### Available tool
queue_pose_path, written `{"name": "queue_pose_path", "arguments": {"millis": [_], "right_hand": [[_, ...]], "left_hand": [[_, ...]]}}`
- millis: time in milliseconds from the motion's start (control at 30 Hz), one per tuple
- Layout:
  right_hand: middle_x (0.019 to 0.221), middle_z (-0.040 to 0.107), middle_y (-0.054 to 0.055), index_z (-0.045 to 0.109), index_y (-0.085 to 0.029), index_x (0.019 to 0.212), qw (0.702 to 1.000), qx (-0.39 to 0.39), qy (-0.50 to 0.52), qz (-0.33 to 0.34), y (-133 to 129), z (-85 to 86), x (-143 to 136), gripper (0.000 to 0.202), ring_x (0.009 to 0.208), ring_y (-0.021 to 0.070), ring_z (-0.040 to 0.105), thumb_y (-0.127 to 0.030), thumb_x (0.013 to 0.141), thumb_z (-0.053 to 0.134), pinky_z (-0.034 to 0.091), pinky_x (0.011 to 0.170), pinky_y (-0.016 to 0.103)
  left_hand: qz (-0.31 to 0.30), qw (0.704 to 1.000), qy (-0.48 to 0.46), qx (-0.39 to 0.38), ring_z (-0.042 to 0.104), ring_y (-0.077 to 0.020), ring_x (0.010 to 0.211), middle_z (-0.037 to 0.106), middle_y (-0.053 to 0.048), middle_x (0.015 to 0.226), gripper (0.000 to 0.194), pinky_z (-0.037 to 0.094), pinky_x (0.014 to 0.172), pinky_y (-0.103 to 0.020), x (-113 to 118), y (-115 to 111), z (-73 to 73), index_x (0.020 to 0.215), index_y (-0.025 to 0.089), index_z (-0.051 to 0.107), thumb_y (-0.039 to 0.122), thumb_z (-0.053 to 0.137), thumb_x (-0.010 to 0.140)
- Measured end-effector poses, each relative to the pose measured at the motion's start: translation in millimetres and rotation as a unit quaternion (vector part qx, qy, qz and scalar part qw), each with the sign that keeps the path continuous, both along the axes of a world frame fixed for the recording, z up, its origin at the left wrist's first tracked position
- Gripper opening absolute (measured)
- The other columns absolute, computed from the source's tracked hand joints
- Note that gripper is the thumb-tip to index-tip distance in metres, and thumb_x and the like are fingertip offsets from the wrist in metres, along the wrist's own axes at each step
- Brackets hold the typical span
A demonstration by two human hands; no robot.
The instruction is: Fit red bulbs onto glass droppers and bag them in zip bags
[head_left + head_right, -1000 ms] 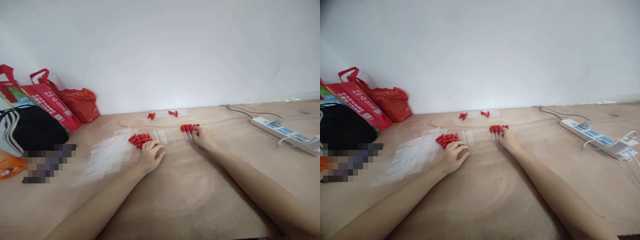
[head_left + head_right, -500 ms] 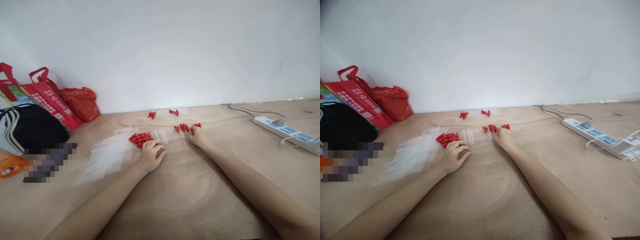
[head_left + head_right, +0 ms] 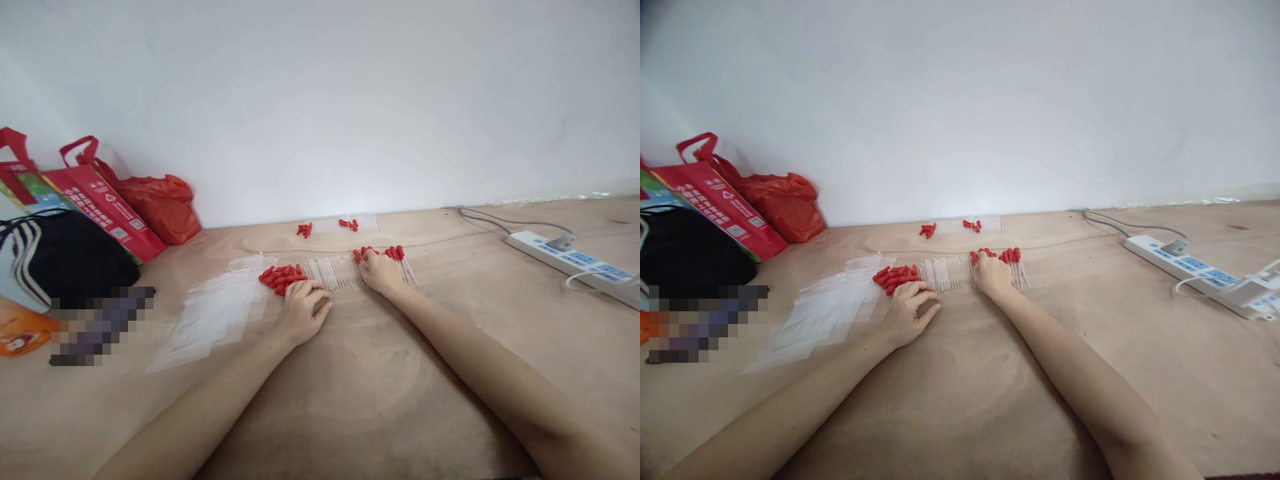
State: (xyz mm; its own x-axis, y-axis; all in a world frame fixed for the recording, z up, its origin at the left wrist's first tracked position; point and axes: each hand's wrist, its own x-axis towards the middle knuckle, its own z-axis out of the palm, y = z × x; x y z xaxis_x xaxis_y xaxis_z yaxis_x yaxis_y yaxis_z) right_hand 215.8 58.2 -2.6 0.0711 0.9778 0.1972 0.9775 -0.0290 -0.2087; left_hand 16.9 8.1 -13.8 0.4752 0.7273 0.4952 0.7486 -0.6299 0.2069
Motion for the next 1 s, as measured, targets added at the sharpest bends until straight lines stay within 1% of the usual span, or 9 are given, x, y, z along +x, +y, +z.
{"name": "queue_pose_path", "arguments": {"millis": [267,333,433,500,567,667,767,867,1000], "right_hand": [[0.091,0.063,0.011,0.054,-0.017,0.099,1.0,-0.003,0.012,-0.013,2.0,-0.2,4.0,0.027,0.084,0.0228,0.059,-0.03,0.083,0.036,0.04,0.064,0.029],[0.09,0.064,0.01,0.057,-0.019,0.096,1.0,0.001,0.013,-0.002,3.2,-0.6,1.6,0.027,0.084,0.0226,0.059,-0.032,0.083,0.037,0.04,0.065,0.029],[0.089,0.064,0.01,0.061,-0.02,0.09,1.0,-0.015,0.01,0.011,5.5,-0.5,-3.0,0.025,0.085,0.0235,0.059,-0.032,0.08,0.041,0.041,0.066,0.031],[0.09,0.063,0.01,0.062,-0.02,0.088,0.999,-0.031,0.009,0.012,7.2,0.5,-5.6,0.023,0.085,0.0241,0.059,-0.028,0.078,0.043,0.042,0.065,0.032],[0.092,0.063,0.012,0.063,-0.018,0.088,0.999,-0.043,0.006,0.006,8.8,2.3,-7.6,0.022,0.084,0.0241,0.06,-0.024,0.077,0.044,0.042,0.065,0.032],[0.095,0.062,0.015,0.063,-0.015,0.089,0.998,-0.062,-0.005,-0.01,10.9,5.2,-9.8,0.023,0.083,0.0241,0.06,-0.019,0.075,0.045,0.043,0.064,0.032],[0.098,0.061,0.017,0.063,-0.014,0.091,0.997,-0.074,-0.011,-0.015,13.1,7.3,-11.7,0.024,0.084,0.0246,0.06,-0.015,0.074,0.046,0.043,0.066,0.033],[0.097,0.062,0.017,0.063,-0.014,0.091,0.996,-0.086,-0.012,-0.01,15.4,7.9,-13.8,0.024,0.085,0.0242,0.06,-0.012,0.073,0.047,0.043,0.068,0.033],[0.096,0.063,0.017,0.064,-0.012,0.091,0.995,-0.1,-0.008,-0.007,17.4,7.2,-16.8,0.025,0.088,0.0231,0.06,-0.011,0.074,0.045,0.043,0.069,0.031]], "left_hand": [[0.025,0.999,-0.01,0.025,0.05,-0.0209,0.087,0.058,-0.003,0.087,0.006,0.034,0.08,-0.039,1.9,-1.0,0.0,0.077,0.02,0.06,0.023,0.056,0.074],[0.069,0.997,-0.022,0.037,0.051,-0.0212,0.085,0.058,-0.003,0.084,0.006,0.035,0.079,-0.039,-0.5,2.1,2.6,0.074,0.02,0.059,0.025,0.056,0.073],[0.178,0.982,-0.049,0.032,0.051,-0.0231,0.083,0.058,-0.004,0.082,0.009,0.036,0.077,-0.04,-11.8,15.0,11.6,0.073,0.019,0.058,0.028,0.057,0.072],[0.251,0.966,-0.056,0.007,0.05,-0.0262,0.087,0.058,-0.005,0.083,0.012,0.036,0.078,-0.043,-22.2,28.7,20.0,0.075,0.021,0.06,0.031,0.056,0.072],[0.286,0.957,-0.042,-0.029,0.048,-0.0292,0.093,0.057,-0.007,0.089,0.016,0.035,0.08,-0.046,-30.5,44.2,28.7,0.077,0.023,0.063,0.036,0.055,0.071],[0.301,0.95,0.011,-0.082,0.045,-0.0317,0.1,0.056,-0.008,0.096,0.02,0.033,0.082,-0.049,-32.2,66.2,39.0,0.074,0.025,0.065,0.041,0.056,0.068],[0.315,0.937,0.099,-0.117,0.042,-0.0334,0.103,0.057,-0.01,0.098,0.019,0.031,0.084,-0.05,-22.9,83.5,43.9,0.069,0.022,0.065,0.039,0.058,0.065],[0.316,0.928,0.133,-0.143,0.042,-0.0358,0.103,0.057,-0.013,0.099,0.015,0.029,0.085,-0.052,-11.8,96.1,43.9,0.067,0.018,0.064,0.03,0.062,0.059],[0.331,0.918,0.141,-0.165,0.038,-0.0383,0.109,0.055,-0.018,0.106,0.025,0.022,0.089,-0.055,-2.9,106.3,41.2,0.077,0.013,0.063,0.026,0.065,0.055]]}}
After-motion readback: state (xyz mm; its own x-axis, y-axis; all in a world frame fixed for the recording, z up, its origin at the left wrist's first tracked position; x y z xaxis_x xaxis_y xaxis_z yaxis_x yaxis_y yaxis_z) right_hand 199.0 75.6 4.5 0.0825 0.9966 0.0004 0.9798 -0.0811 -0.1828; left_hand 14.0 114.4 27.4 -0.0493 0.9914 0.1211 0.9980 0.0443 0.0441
